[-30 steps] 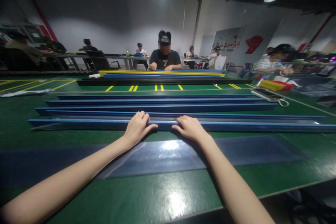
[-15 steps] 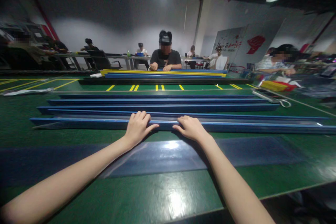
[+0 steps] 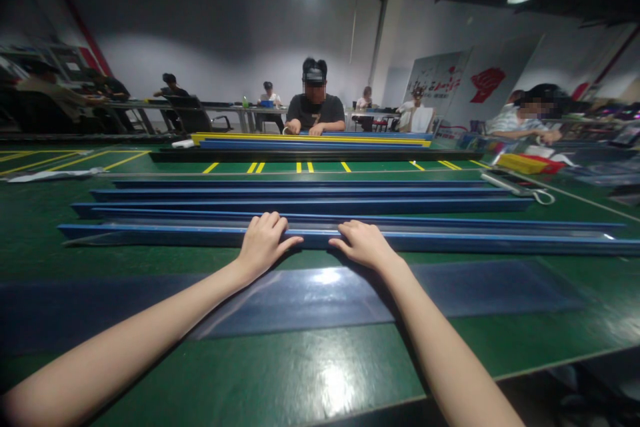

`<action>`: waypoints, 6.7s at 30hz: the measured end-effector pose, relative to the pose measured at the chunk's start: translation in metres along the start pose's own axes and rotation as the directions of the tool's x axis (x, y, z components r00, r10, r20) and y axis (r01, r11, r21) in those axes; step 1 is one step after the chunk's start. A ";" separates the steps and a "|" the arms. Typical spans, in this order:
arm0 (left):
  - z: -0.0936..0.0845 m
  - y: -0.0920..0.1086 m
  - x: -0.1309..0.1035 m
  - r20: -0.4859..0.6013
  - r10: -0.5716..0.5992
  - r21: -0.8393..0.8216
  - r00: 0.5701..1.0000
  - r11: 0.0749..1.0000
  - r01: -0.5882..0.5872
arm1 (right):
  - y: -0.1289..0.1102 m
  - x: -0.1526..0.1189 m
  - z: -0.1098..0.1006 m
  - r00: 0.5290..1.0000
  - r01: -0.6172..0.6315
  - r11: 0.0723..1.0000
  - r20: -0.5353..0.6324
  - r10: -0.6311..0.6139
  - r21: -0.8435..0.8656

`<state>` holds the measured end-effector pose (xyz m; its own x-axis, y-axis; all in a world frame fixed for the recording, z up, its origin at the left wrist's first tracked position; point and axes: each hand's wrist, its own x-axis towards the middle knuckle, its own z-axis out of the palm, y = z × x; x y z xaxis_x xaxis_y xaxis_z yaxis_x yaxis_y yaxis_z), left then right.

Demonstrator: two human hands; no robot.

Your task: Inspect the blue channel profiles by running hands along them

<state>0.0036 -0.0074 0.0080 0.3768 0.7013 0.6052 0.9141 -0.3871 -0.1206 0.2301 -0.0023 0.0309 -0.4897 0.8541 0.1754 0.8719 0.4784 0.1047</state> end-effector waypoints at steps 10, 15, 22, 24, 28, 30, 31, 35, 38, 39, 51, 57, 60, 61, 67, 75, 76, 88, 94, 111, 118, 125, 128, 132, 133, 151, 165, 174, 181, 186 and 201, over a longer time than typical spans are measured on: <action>0.002 -0.001 0.001 0.030 0.006 -0.028 1.000 1.000 -0.005 | 0.001 0.000 0.002 1.000 0.016 1.000 -0.021 -0.016 0.002; 0.002 0.000 0.001 0.028 0.004 -0.016 1.000 1.000 -0.003 | 0.001 0.000 0.001 1.000 -0.003 1.000 0.003 0.003 0.006; 0.002 -0.001 0.001 0.030 0.003 -0.017 1.000 1.000 -0.002 | 0.001 0.000 0.001 1.000 0.000 1.000 0.006 0.000 0.004; 0.002 -0.001 0.001 0.033 0.005 -0.010 0.999 1.000 -0.004 | 0.000 0.000 0.001 1.000 0.000 1.000 0.002 0.000 0.005; 0.002 -0.001 0.001 0.025 0.010 0.009 1.000 1.000 -0.010 | 0.000 0.000 0.001 1.000 0.002 1.000 -0.003 -0.002 0.000; 0.003 -0.001 0.000 0.018 0.019 0.011 1.000 1.000 -0.019 | 0.000 0.000 0.001 1.000 0.005 1.000 -0.007 -0.005 -0.003; 0.003 -0.001 0.000 0.014 0.026 0.008 1.000 1.000 -0.026 | 0.001 0.000 0.001 1.000 0.007 1.000 -0.009 -0.007 -0.005; 0.004 -0.002 0.000 0.003 0.051 -0.016 0.999 0.999 -0.051 | 0.000 0.000 0.001 1.000 0.010 1.000 -0.009 -0.010 -0.002; 0.004 -0.002 0.000 -0.005 0.054 -0.023 0.999 0.998 -0.054 | 0.001 0.000 0.001 1.000 0.003 1.000 0.000 -0.003 0.002; 0.004 -0.002 0.000 -0.007 0.055 -0.023 0.998 0.998 -0.055 | 0.001 0.000 0.001 1.000 0.002 1.000 0.001 -0.002 0.001; 0.008 -0.003 0.000 -0.011 0.075 -0.043 0.997 0.996 -0.076 | -0.018 0.004 0.004 0.971 0.134 0.991 -0.198 -0.135 -0.018; 0.008 -0.004 0.000 -0.003 0.080 -0.055 0.997 0.995 -0.080 | -0.015 0.008 0.008 0.962 0.133 0.990 -0.234 -0.137 -0.036; 0.007 -0.004 0.000 -0.005 0.084 -0.062 0.996 0.995 -0.084 | -0.014 0.010 0.005 0.967 0.139 0.988 -0.204 -0.150 -0.065; 0.008 -0.004 0.000 -0.007 0.083 -0.068 0.996 0.994 -0.084 | -0.014 0.010 0.004 0.970 0.140 0.988 -0.193 -0.151 -0.071; 0.007 -0.005 -0.001 -0.031 0.138 -0.147 0.990 0.979 -0.141 | -0.009 0.007 -0.003 0.978 0.130 0.990 -0.155 -0.137 -0.054; 0.008 -0.005 -0.002 -0.035 0.152 -0.156 0.988 0.975 -0.156 | 0.012 -0.006 -0.012 0.995 0.028 0.999 -0.100 -0.030 -0.019; 0.008 -0.005 -0.002 -0.035 0.148 -0.153 0.988 0.977 -0.151 | 0.015 -0.008 -0.013 0.996 0.012 1.000 -0.093 -0.015 -0.024; 0.010 -0.005 -0.001 -0.025 0.112 -0.139 0.993 0.984 -0.114 | 0.026 -0.012 -0.009 0.997 -0.026 0.998 -0.068 0.022 -0.062; 0.011 -0.005 -0.001 -0.023 0.110 -0.123 0.994 0.986 -0.112 | 0.016 -0.011 -0.009 0.994 -0.002 0.999 -0.110 -0.003 -0.044; 0.012 -0.005 -0.001 -0.023 0.125 -0.119 0.992 0.985 -0.127 | -0.009 0.012 0.010 0.954 0.140 0.984 -0.251 -0.164 -0.110; 0.012 -0.006 -0.001 -0.057 0.171 -0.133 0.984 0.975 -0.177 | -0.003 0.006 0.004 0.966 0.140 0.987 -0.211 -0.153 -0.074; 0.011 -0.005 -0.001 -0.075 0.178 -0.137 0.981 0.973 -0.187 | 0.009 -0.004 -0.006 0.988 0.081 0.996 -0.129 -0.085 -0.033; 0.010 -0.005 -0.001 -0.083 0.166 -0.142 0.983 0.974 -0.176 | 0.017 -0.007 -0.007 0.992 0.057 0.998 -0.113 -0.061 -0.034; 0.009 -0.006 -0.001 -0.084 0.149 -0.144 0.985 0.977 -0.160 | 0.024 -0.010 -0.007 0.996 0.015 0.999 -0.092 -0.018 -0.035; 0.009 -0.005 -0.001 -0.082 0.146 -0.146 0.986 0.977 -0.157 | 0.024 -0.011 -0.008 0.996 0.007 0.999 -0.084 -0.010 -0.037; 0.008 -0.003 0.000 -0.069 0.114 -0.144 0.991 0.982 -0.123 | 0.011 -0.007 -0.001 0.985 0.049 0.999 -0.164 -0.045 0.018; 0.007 -0.003 0.000 -0.062 0.115 -0.162 0.991 0.979 -0.124 | 0.004 0.004 0.003 0.974 0.125 0.989 -0.182 -0.138 -0.077; 0.008 -0.004 0.000 -0.081 0.134 -0.187 0.988 0.971 -0.147 | 0.016 -0.006 -0.005 0.986 0.083 0.995 -0.141 -0.091 -0.061; 0.007 -0.003 0.000 -0.067 0.120 -0.186 0.991 0.974 -0.130 | 0.019 -0.008 -0.004 0.988 0.056 0.998 -0.144 -0.060 -0.036; 0.007 -0.003 0.001 -0.048 0.107 -0.182 0.993 0.977 -0.114 | 0.020 -0.007 0.000 0.988 0.046 0.999 -0.150 -0.046 -0.005; 0.008 -0.003 0.001 -0.042 0.084 -0.206 0.996 0.974 -0.091 | 0.016 -0.007 0.001 0.994 0.031 0.999 -0.106 -0.030 0.009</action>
<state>0.0024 -0.0002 0.0028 0.4457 0.6407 0.6252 0.8254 -0.5644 -0.0101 0.2477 -0.0001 0.0306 -0.5135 0.8130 0.2744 0.8562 0.5066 0.1014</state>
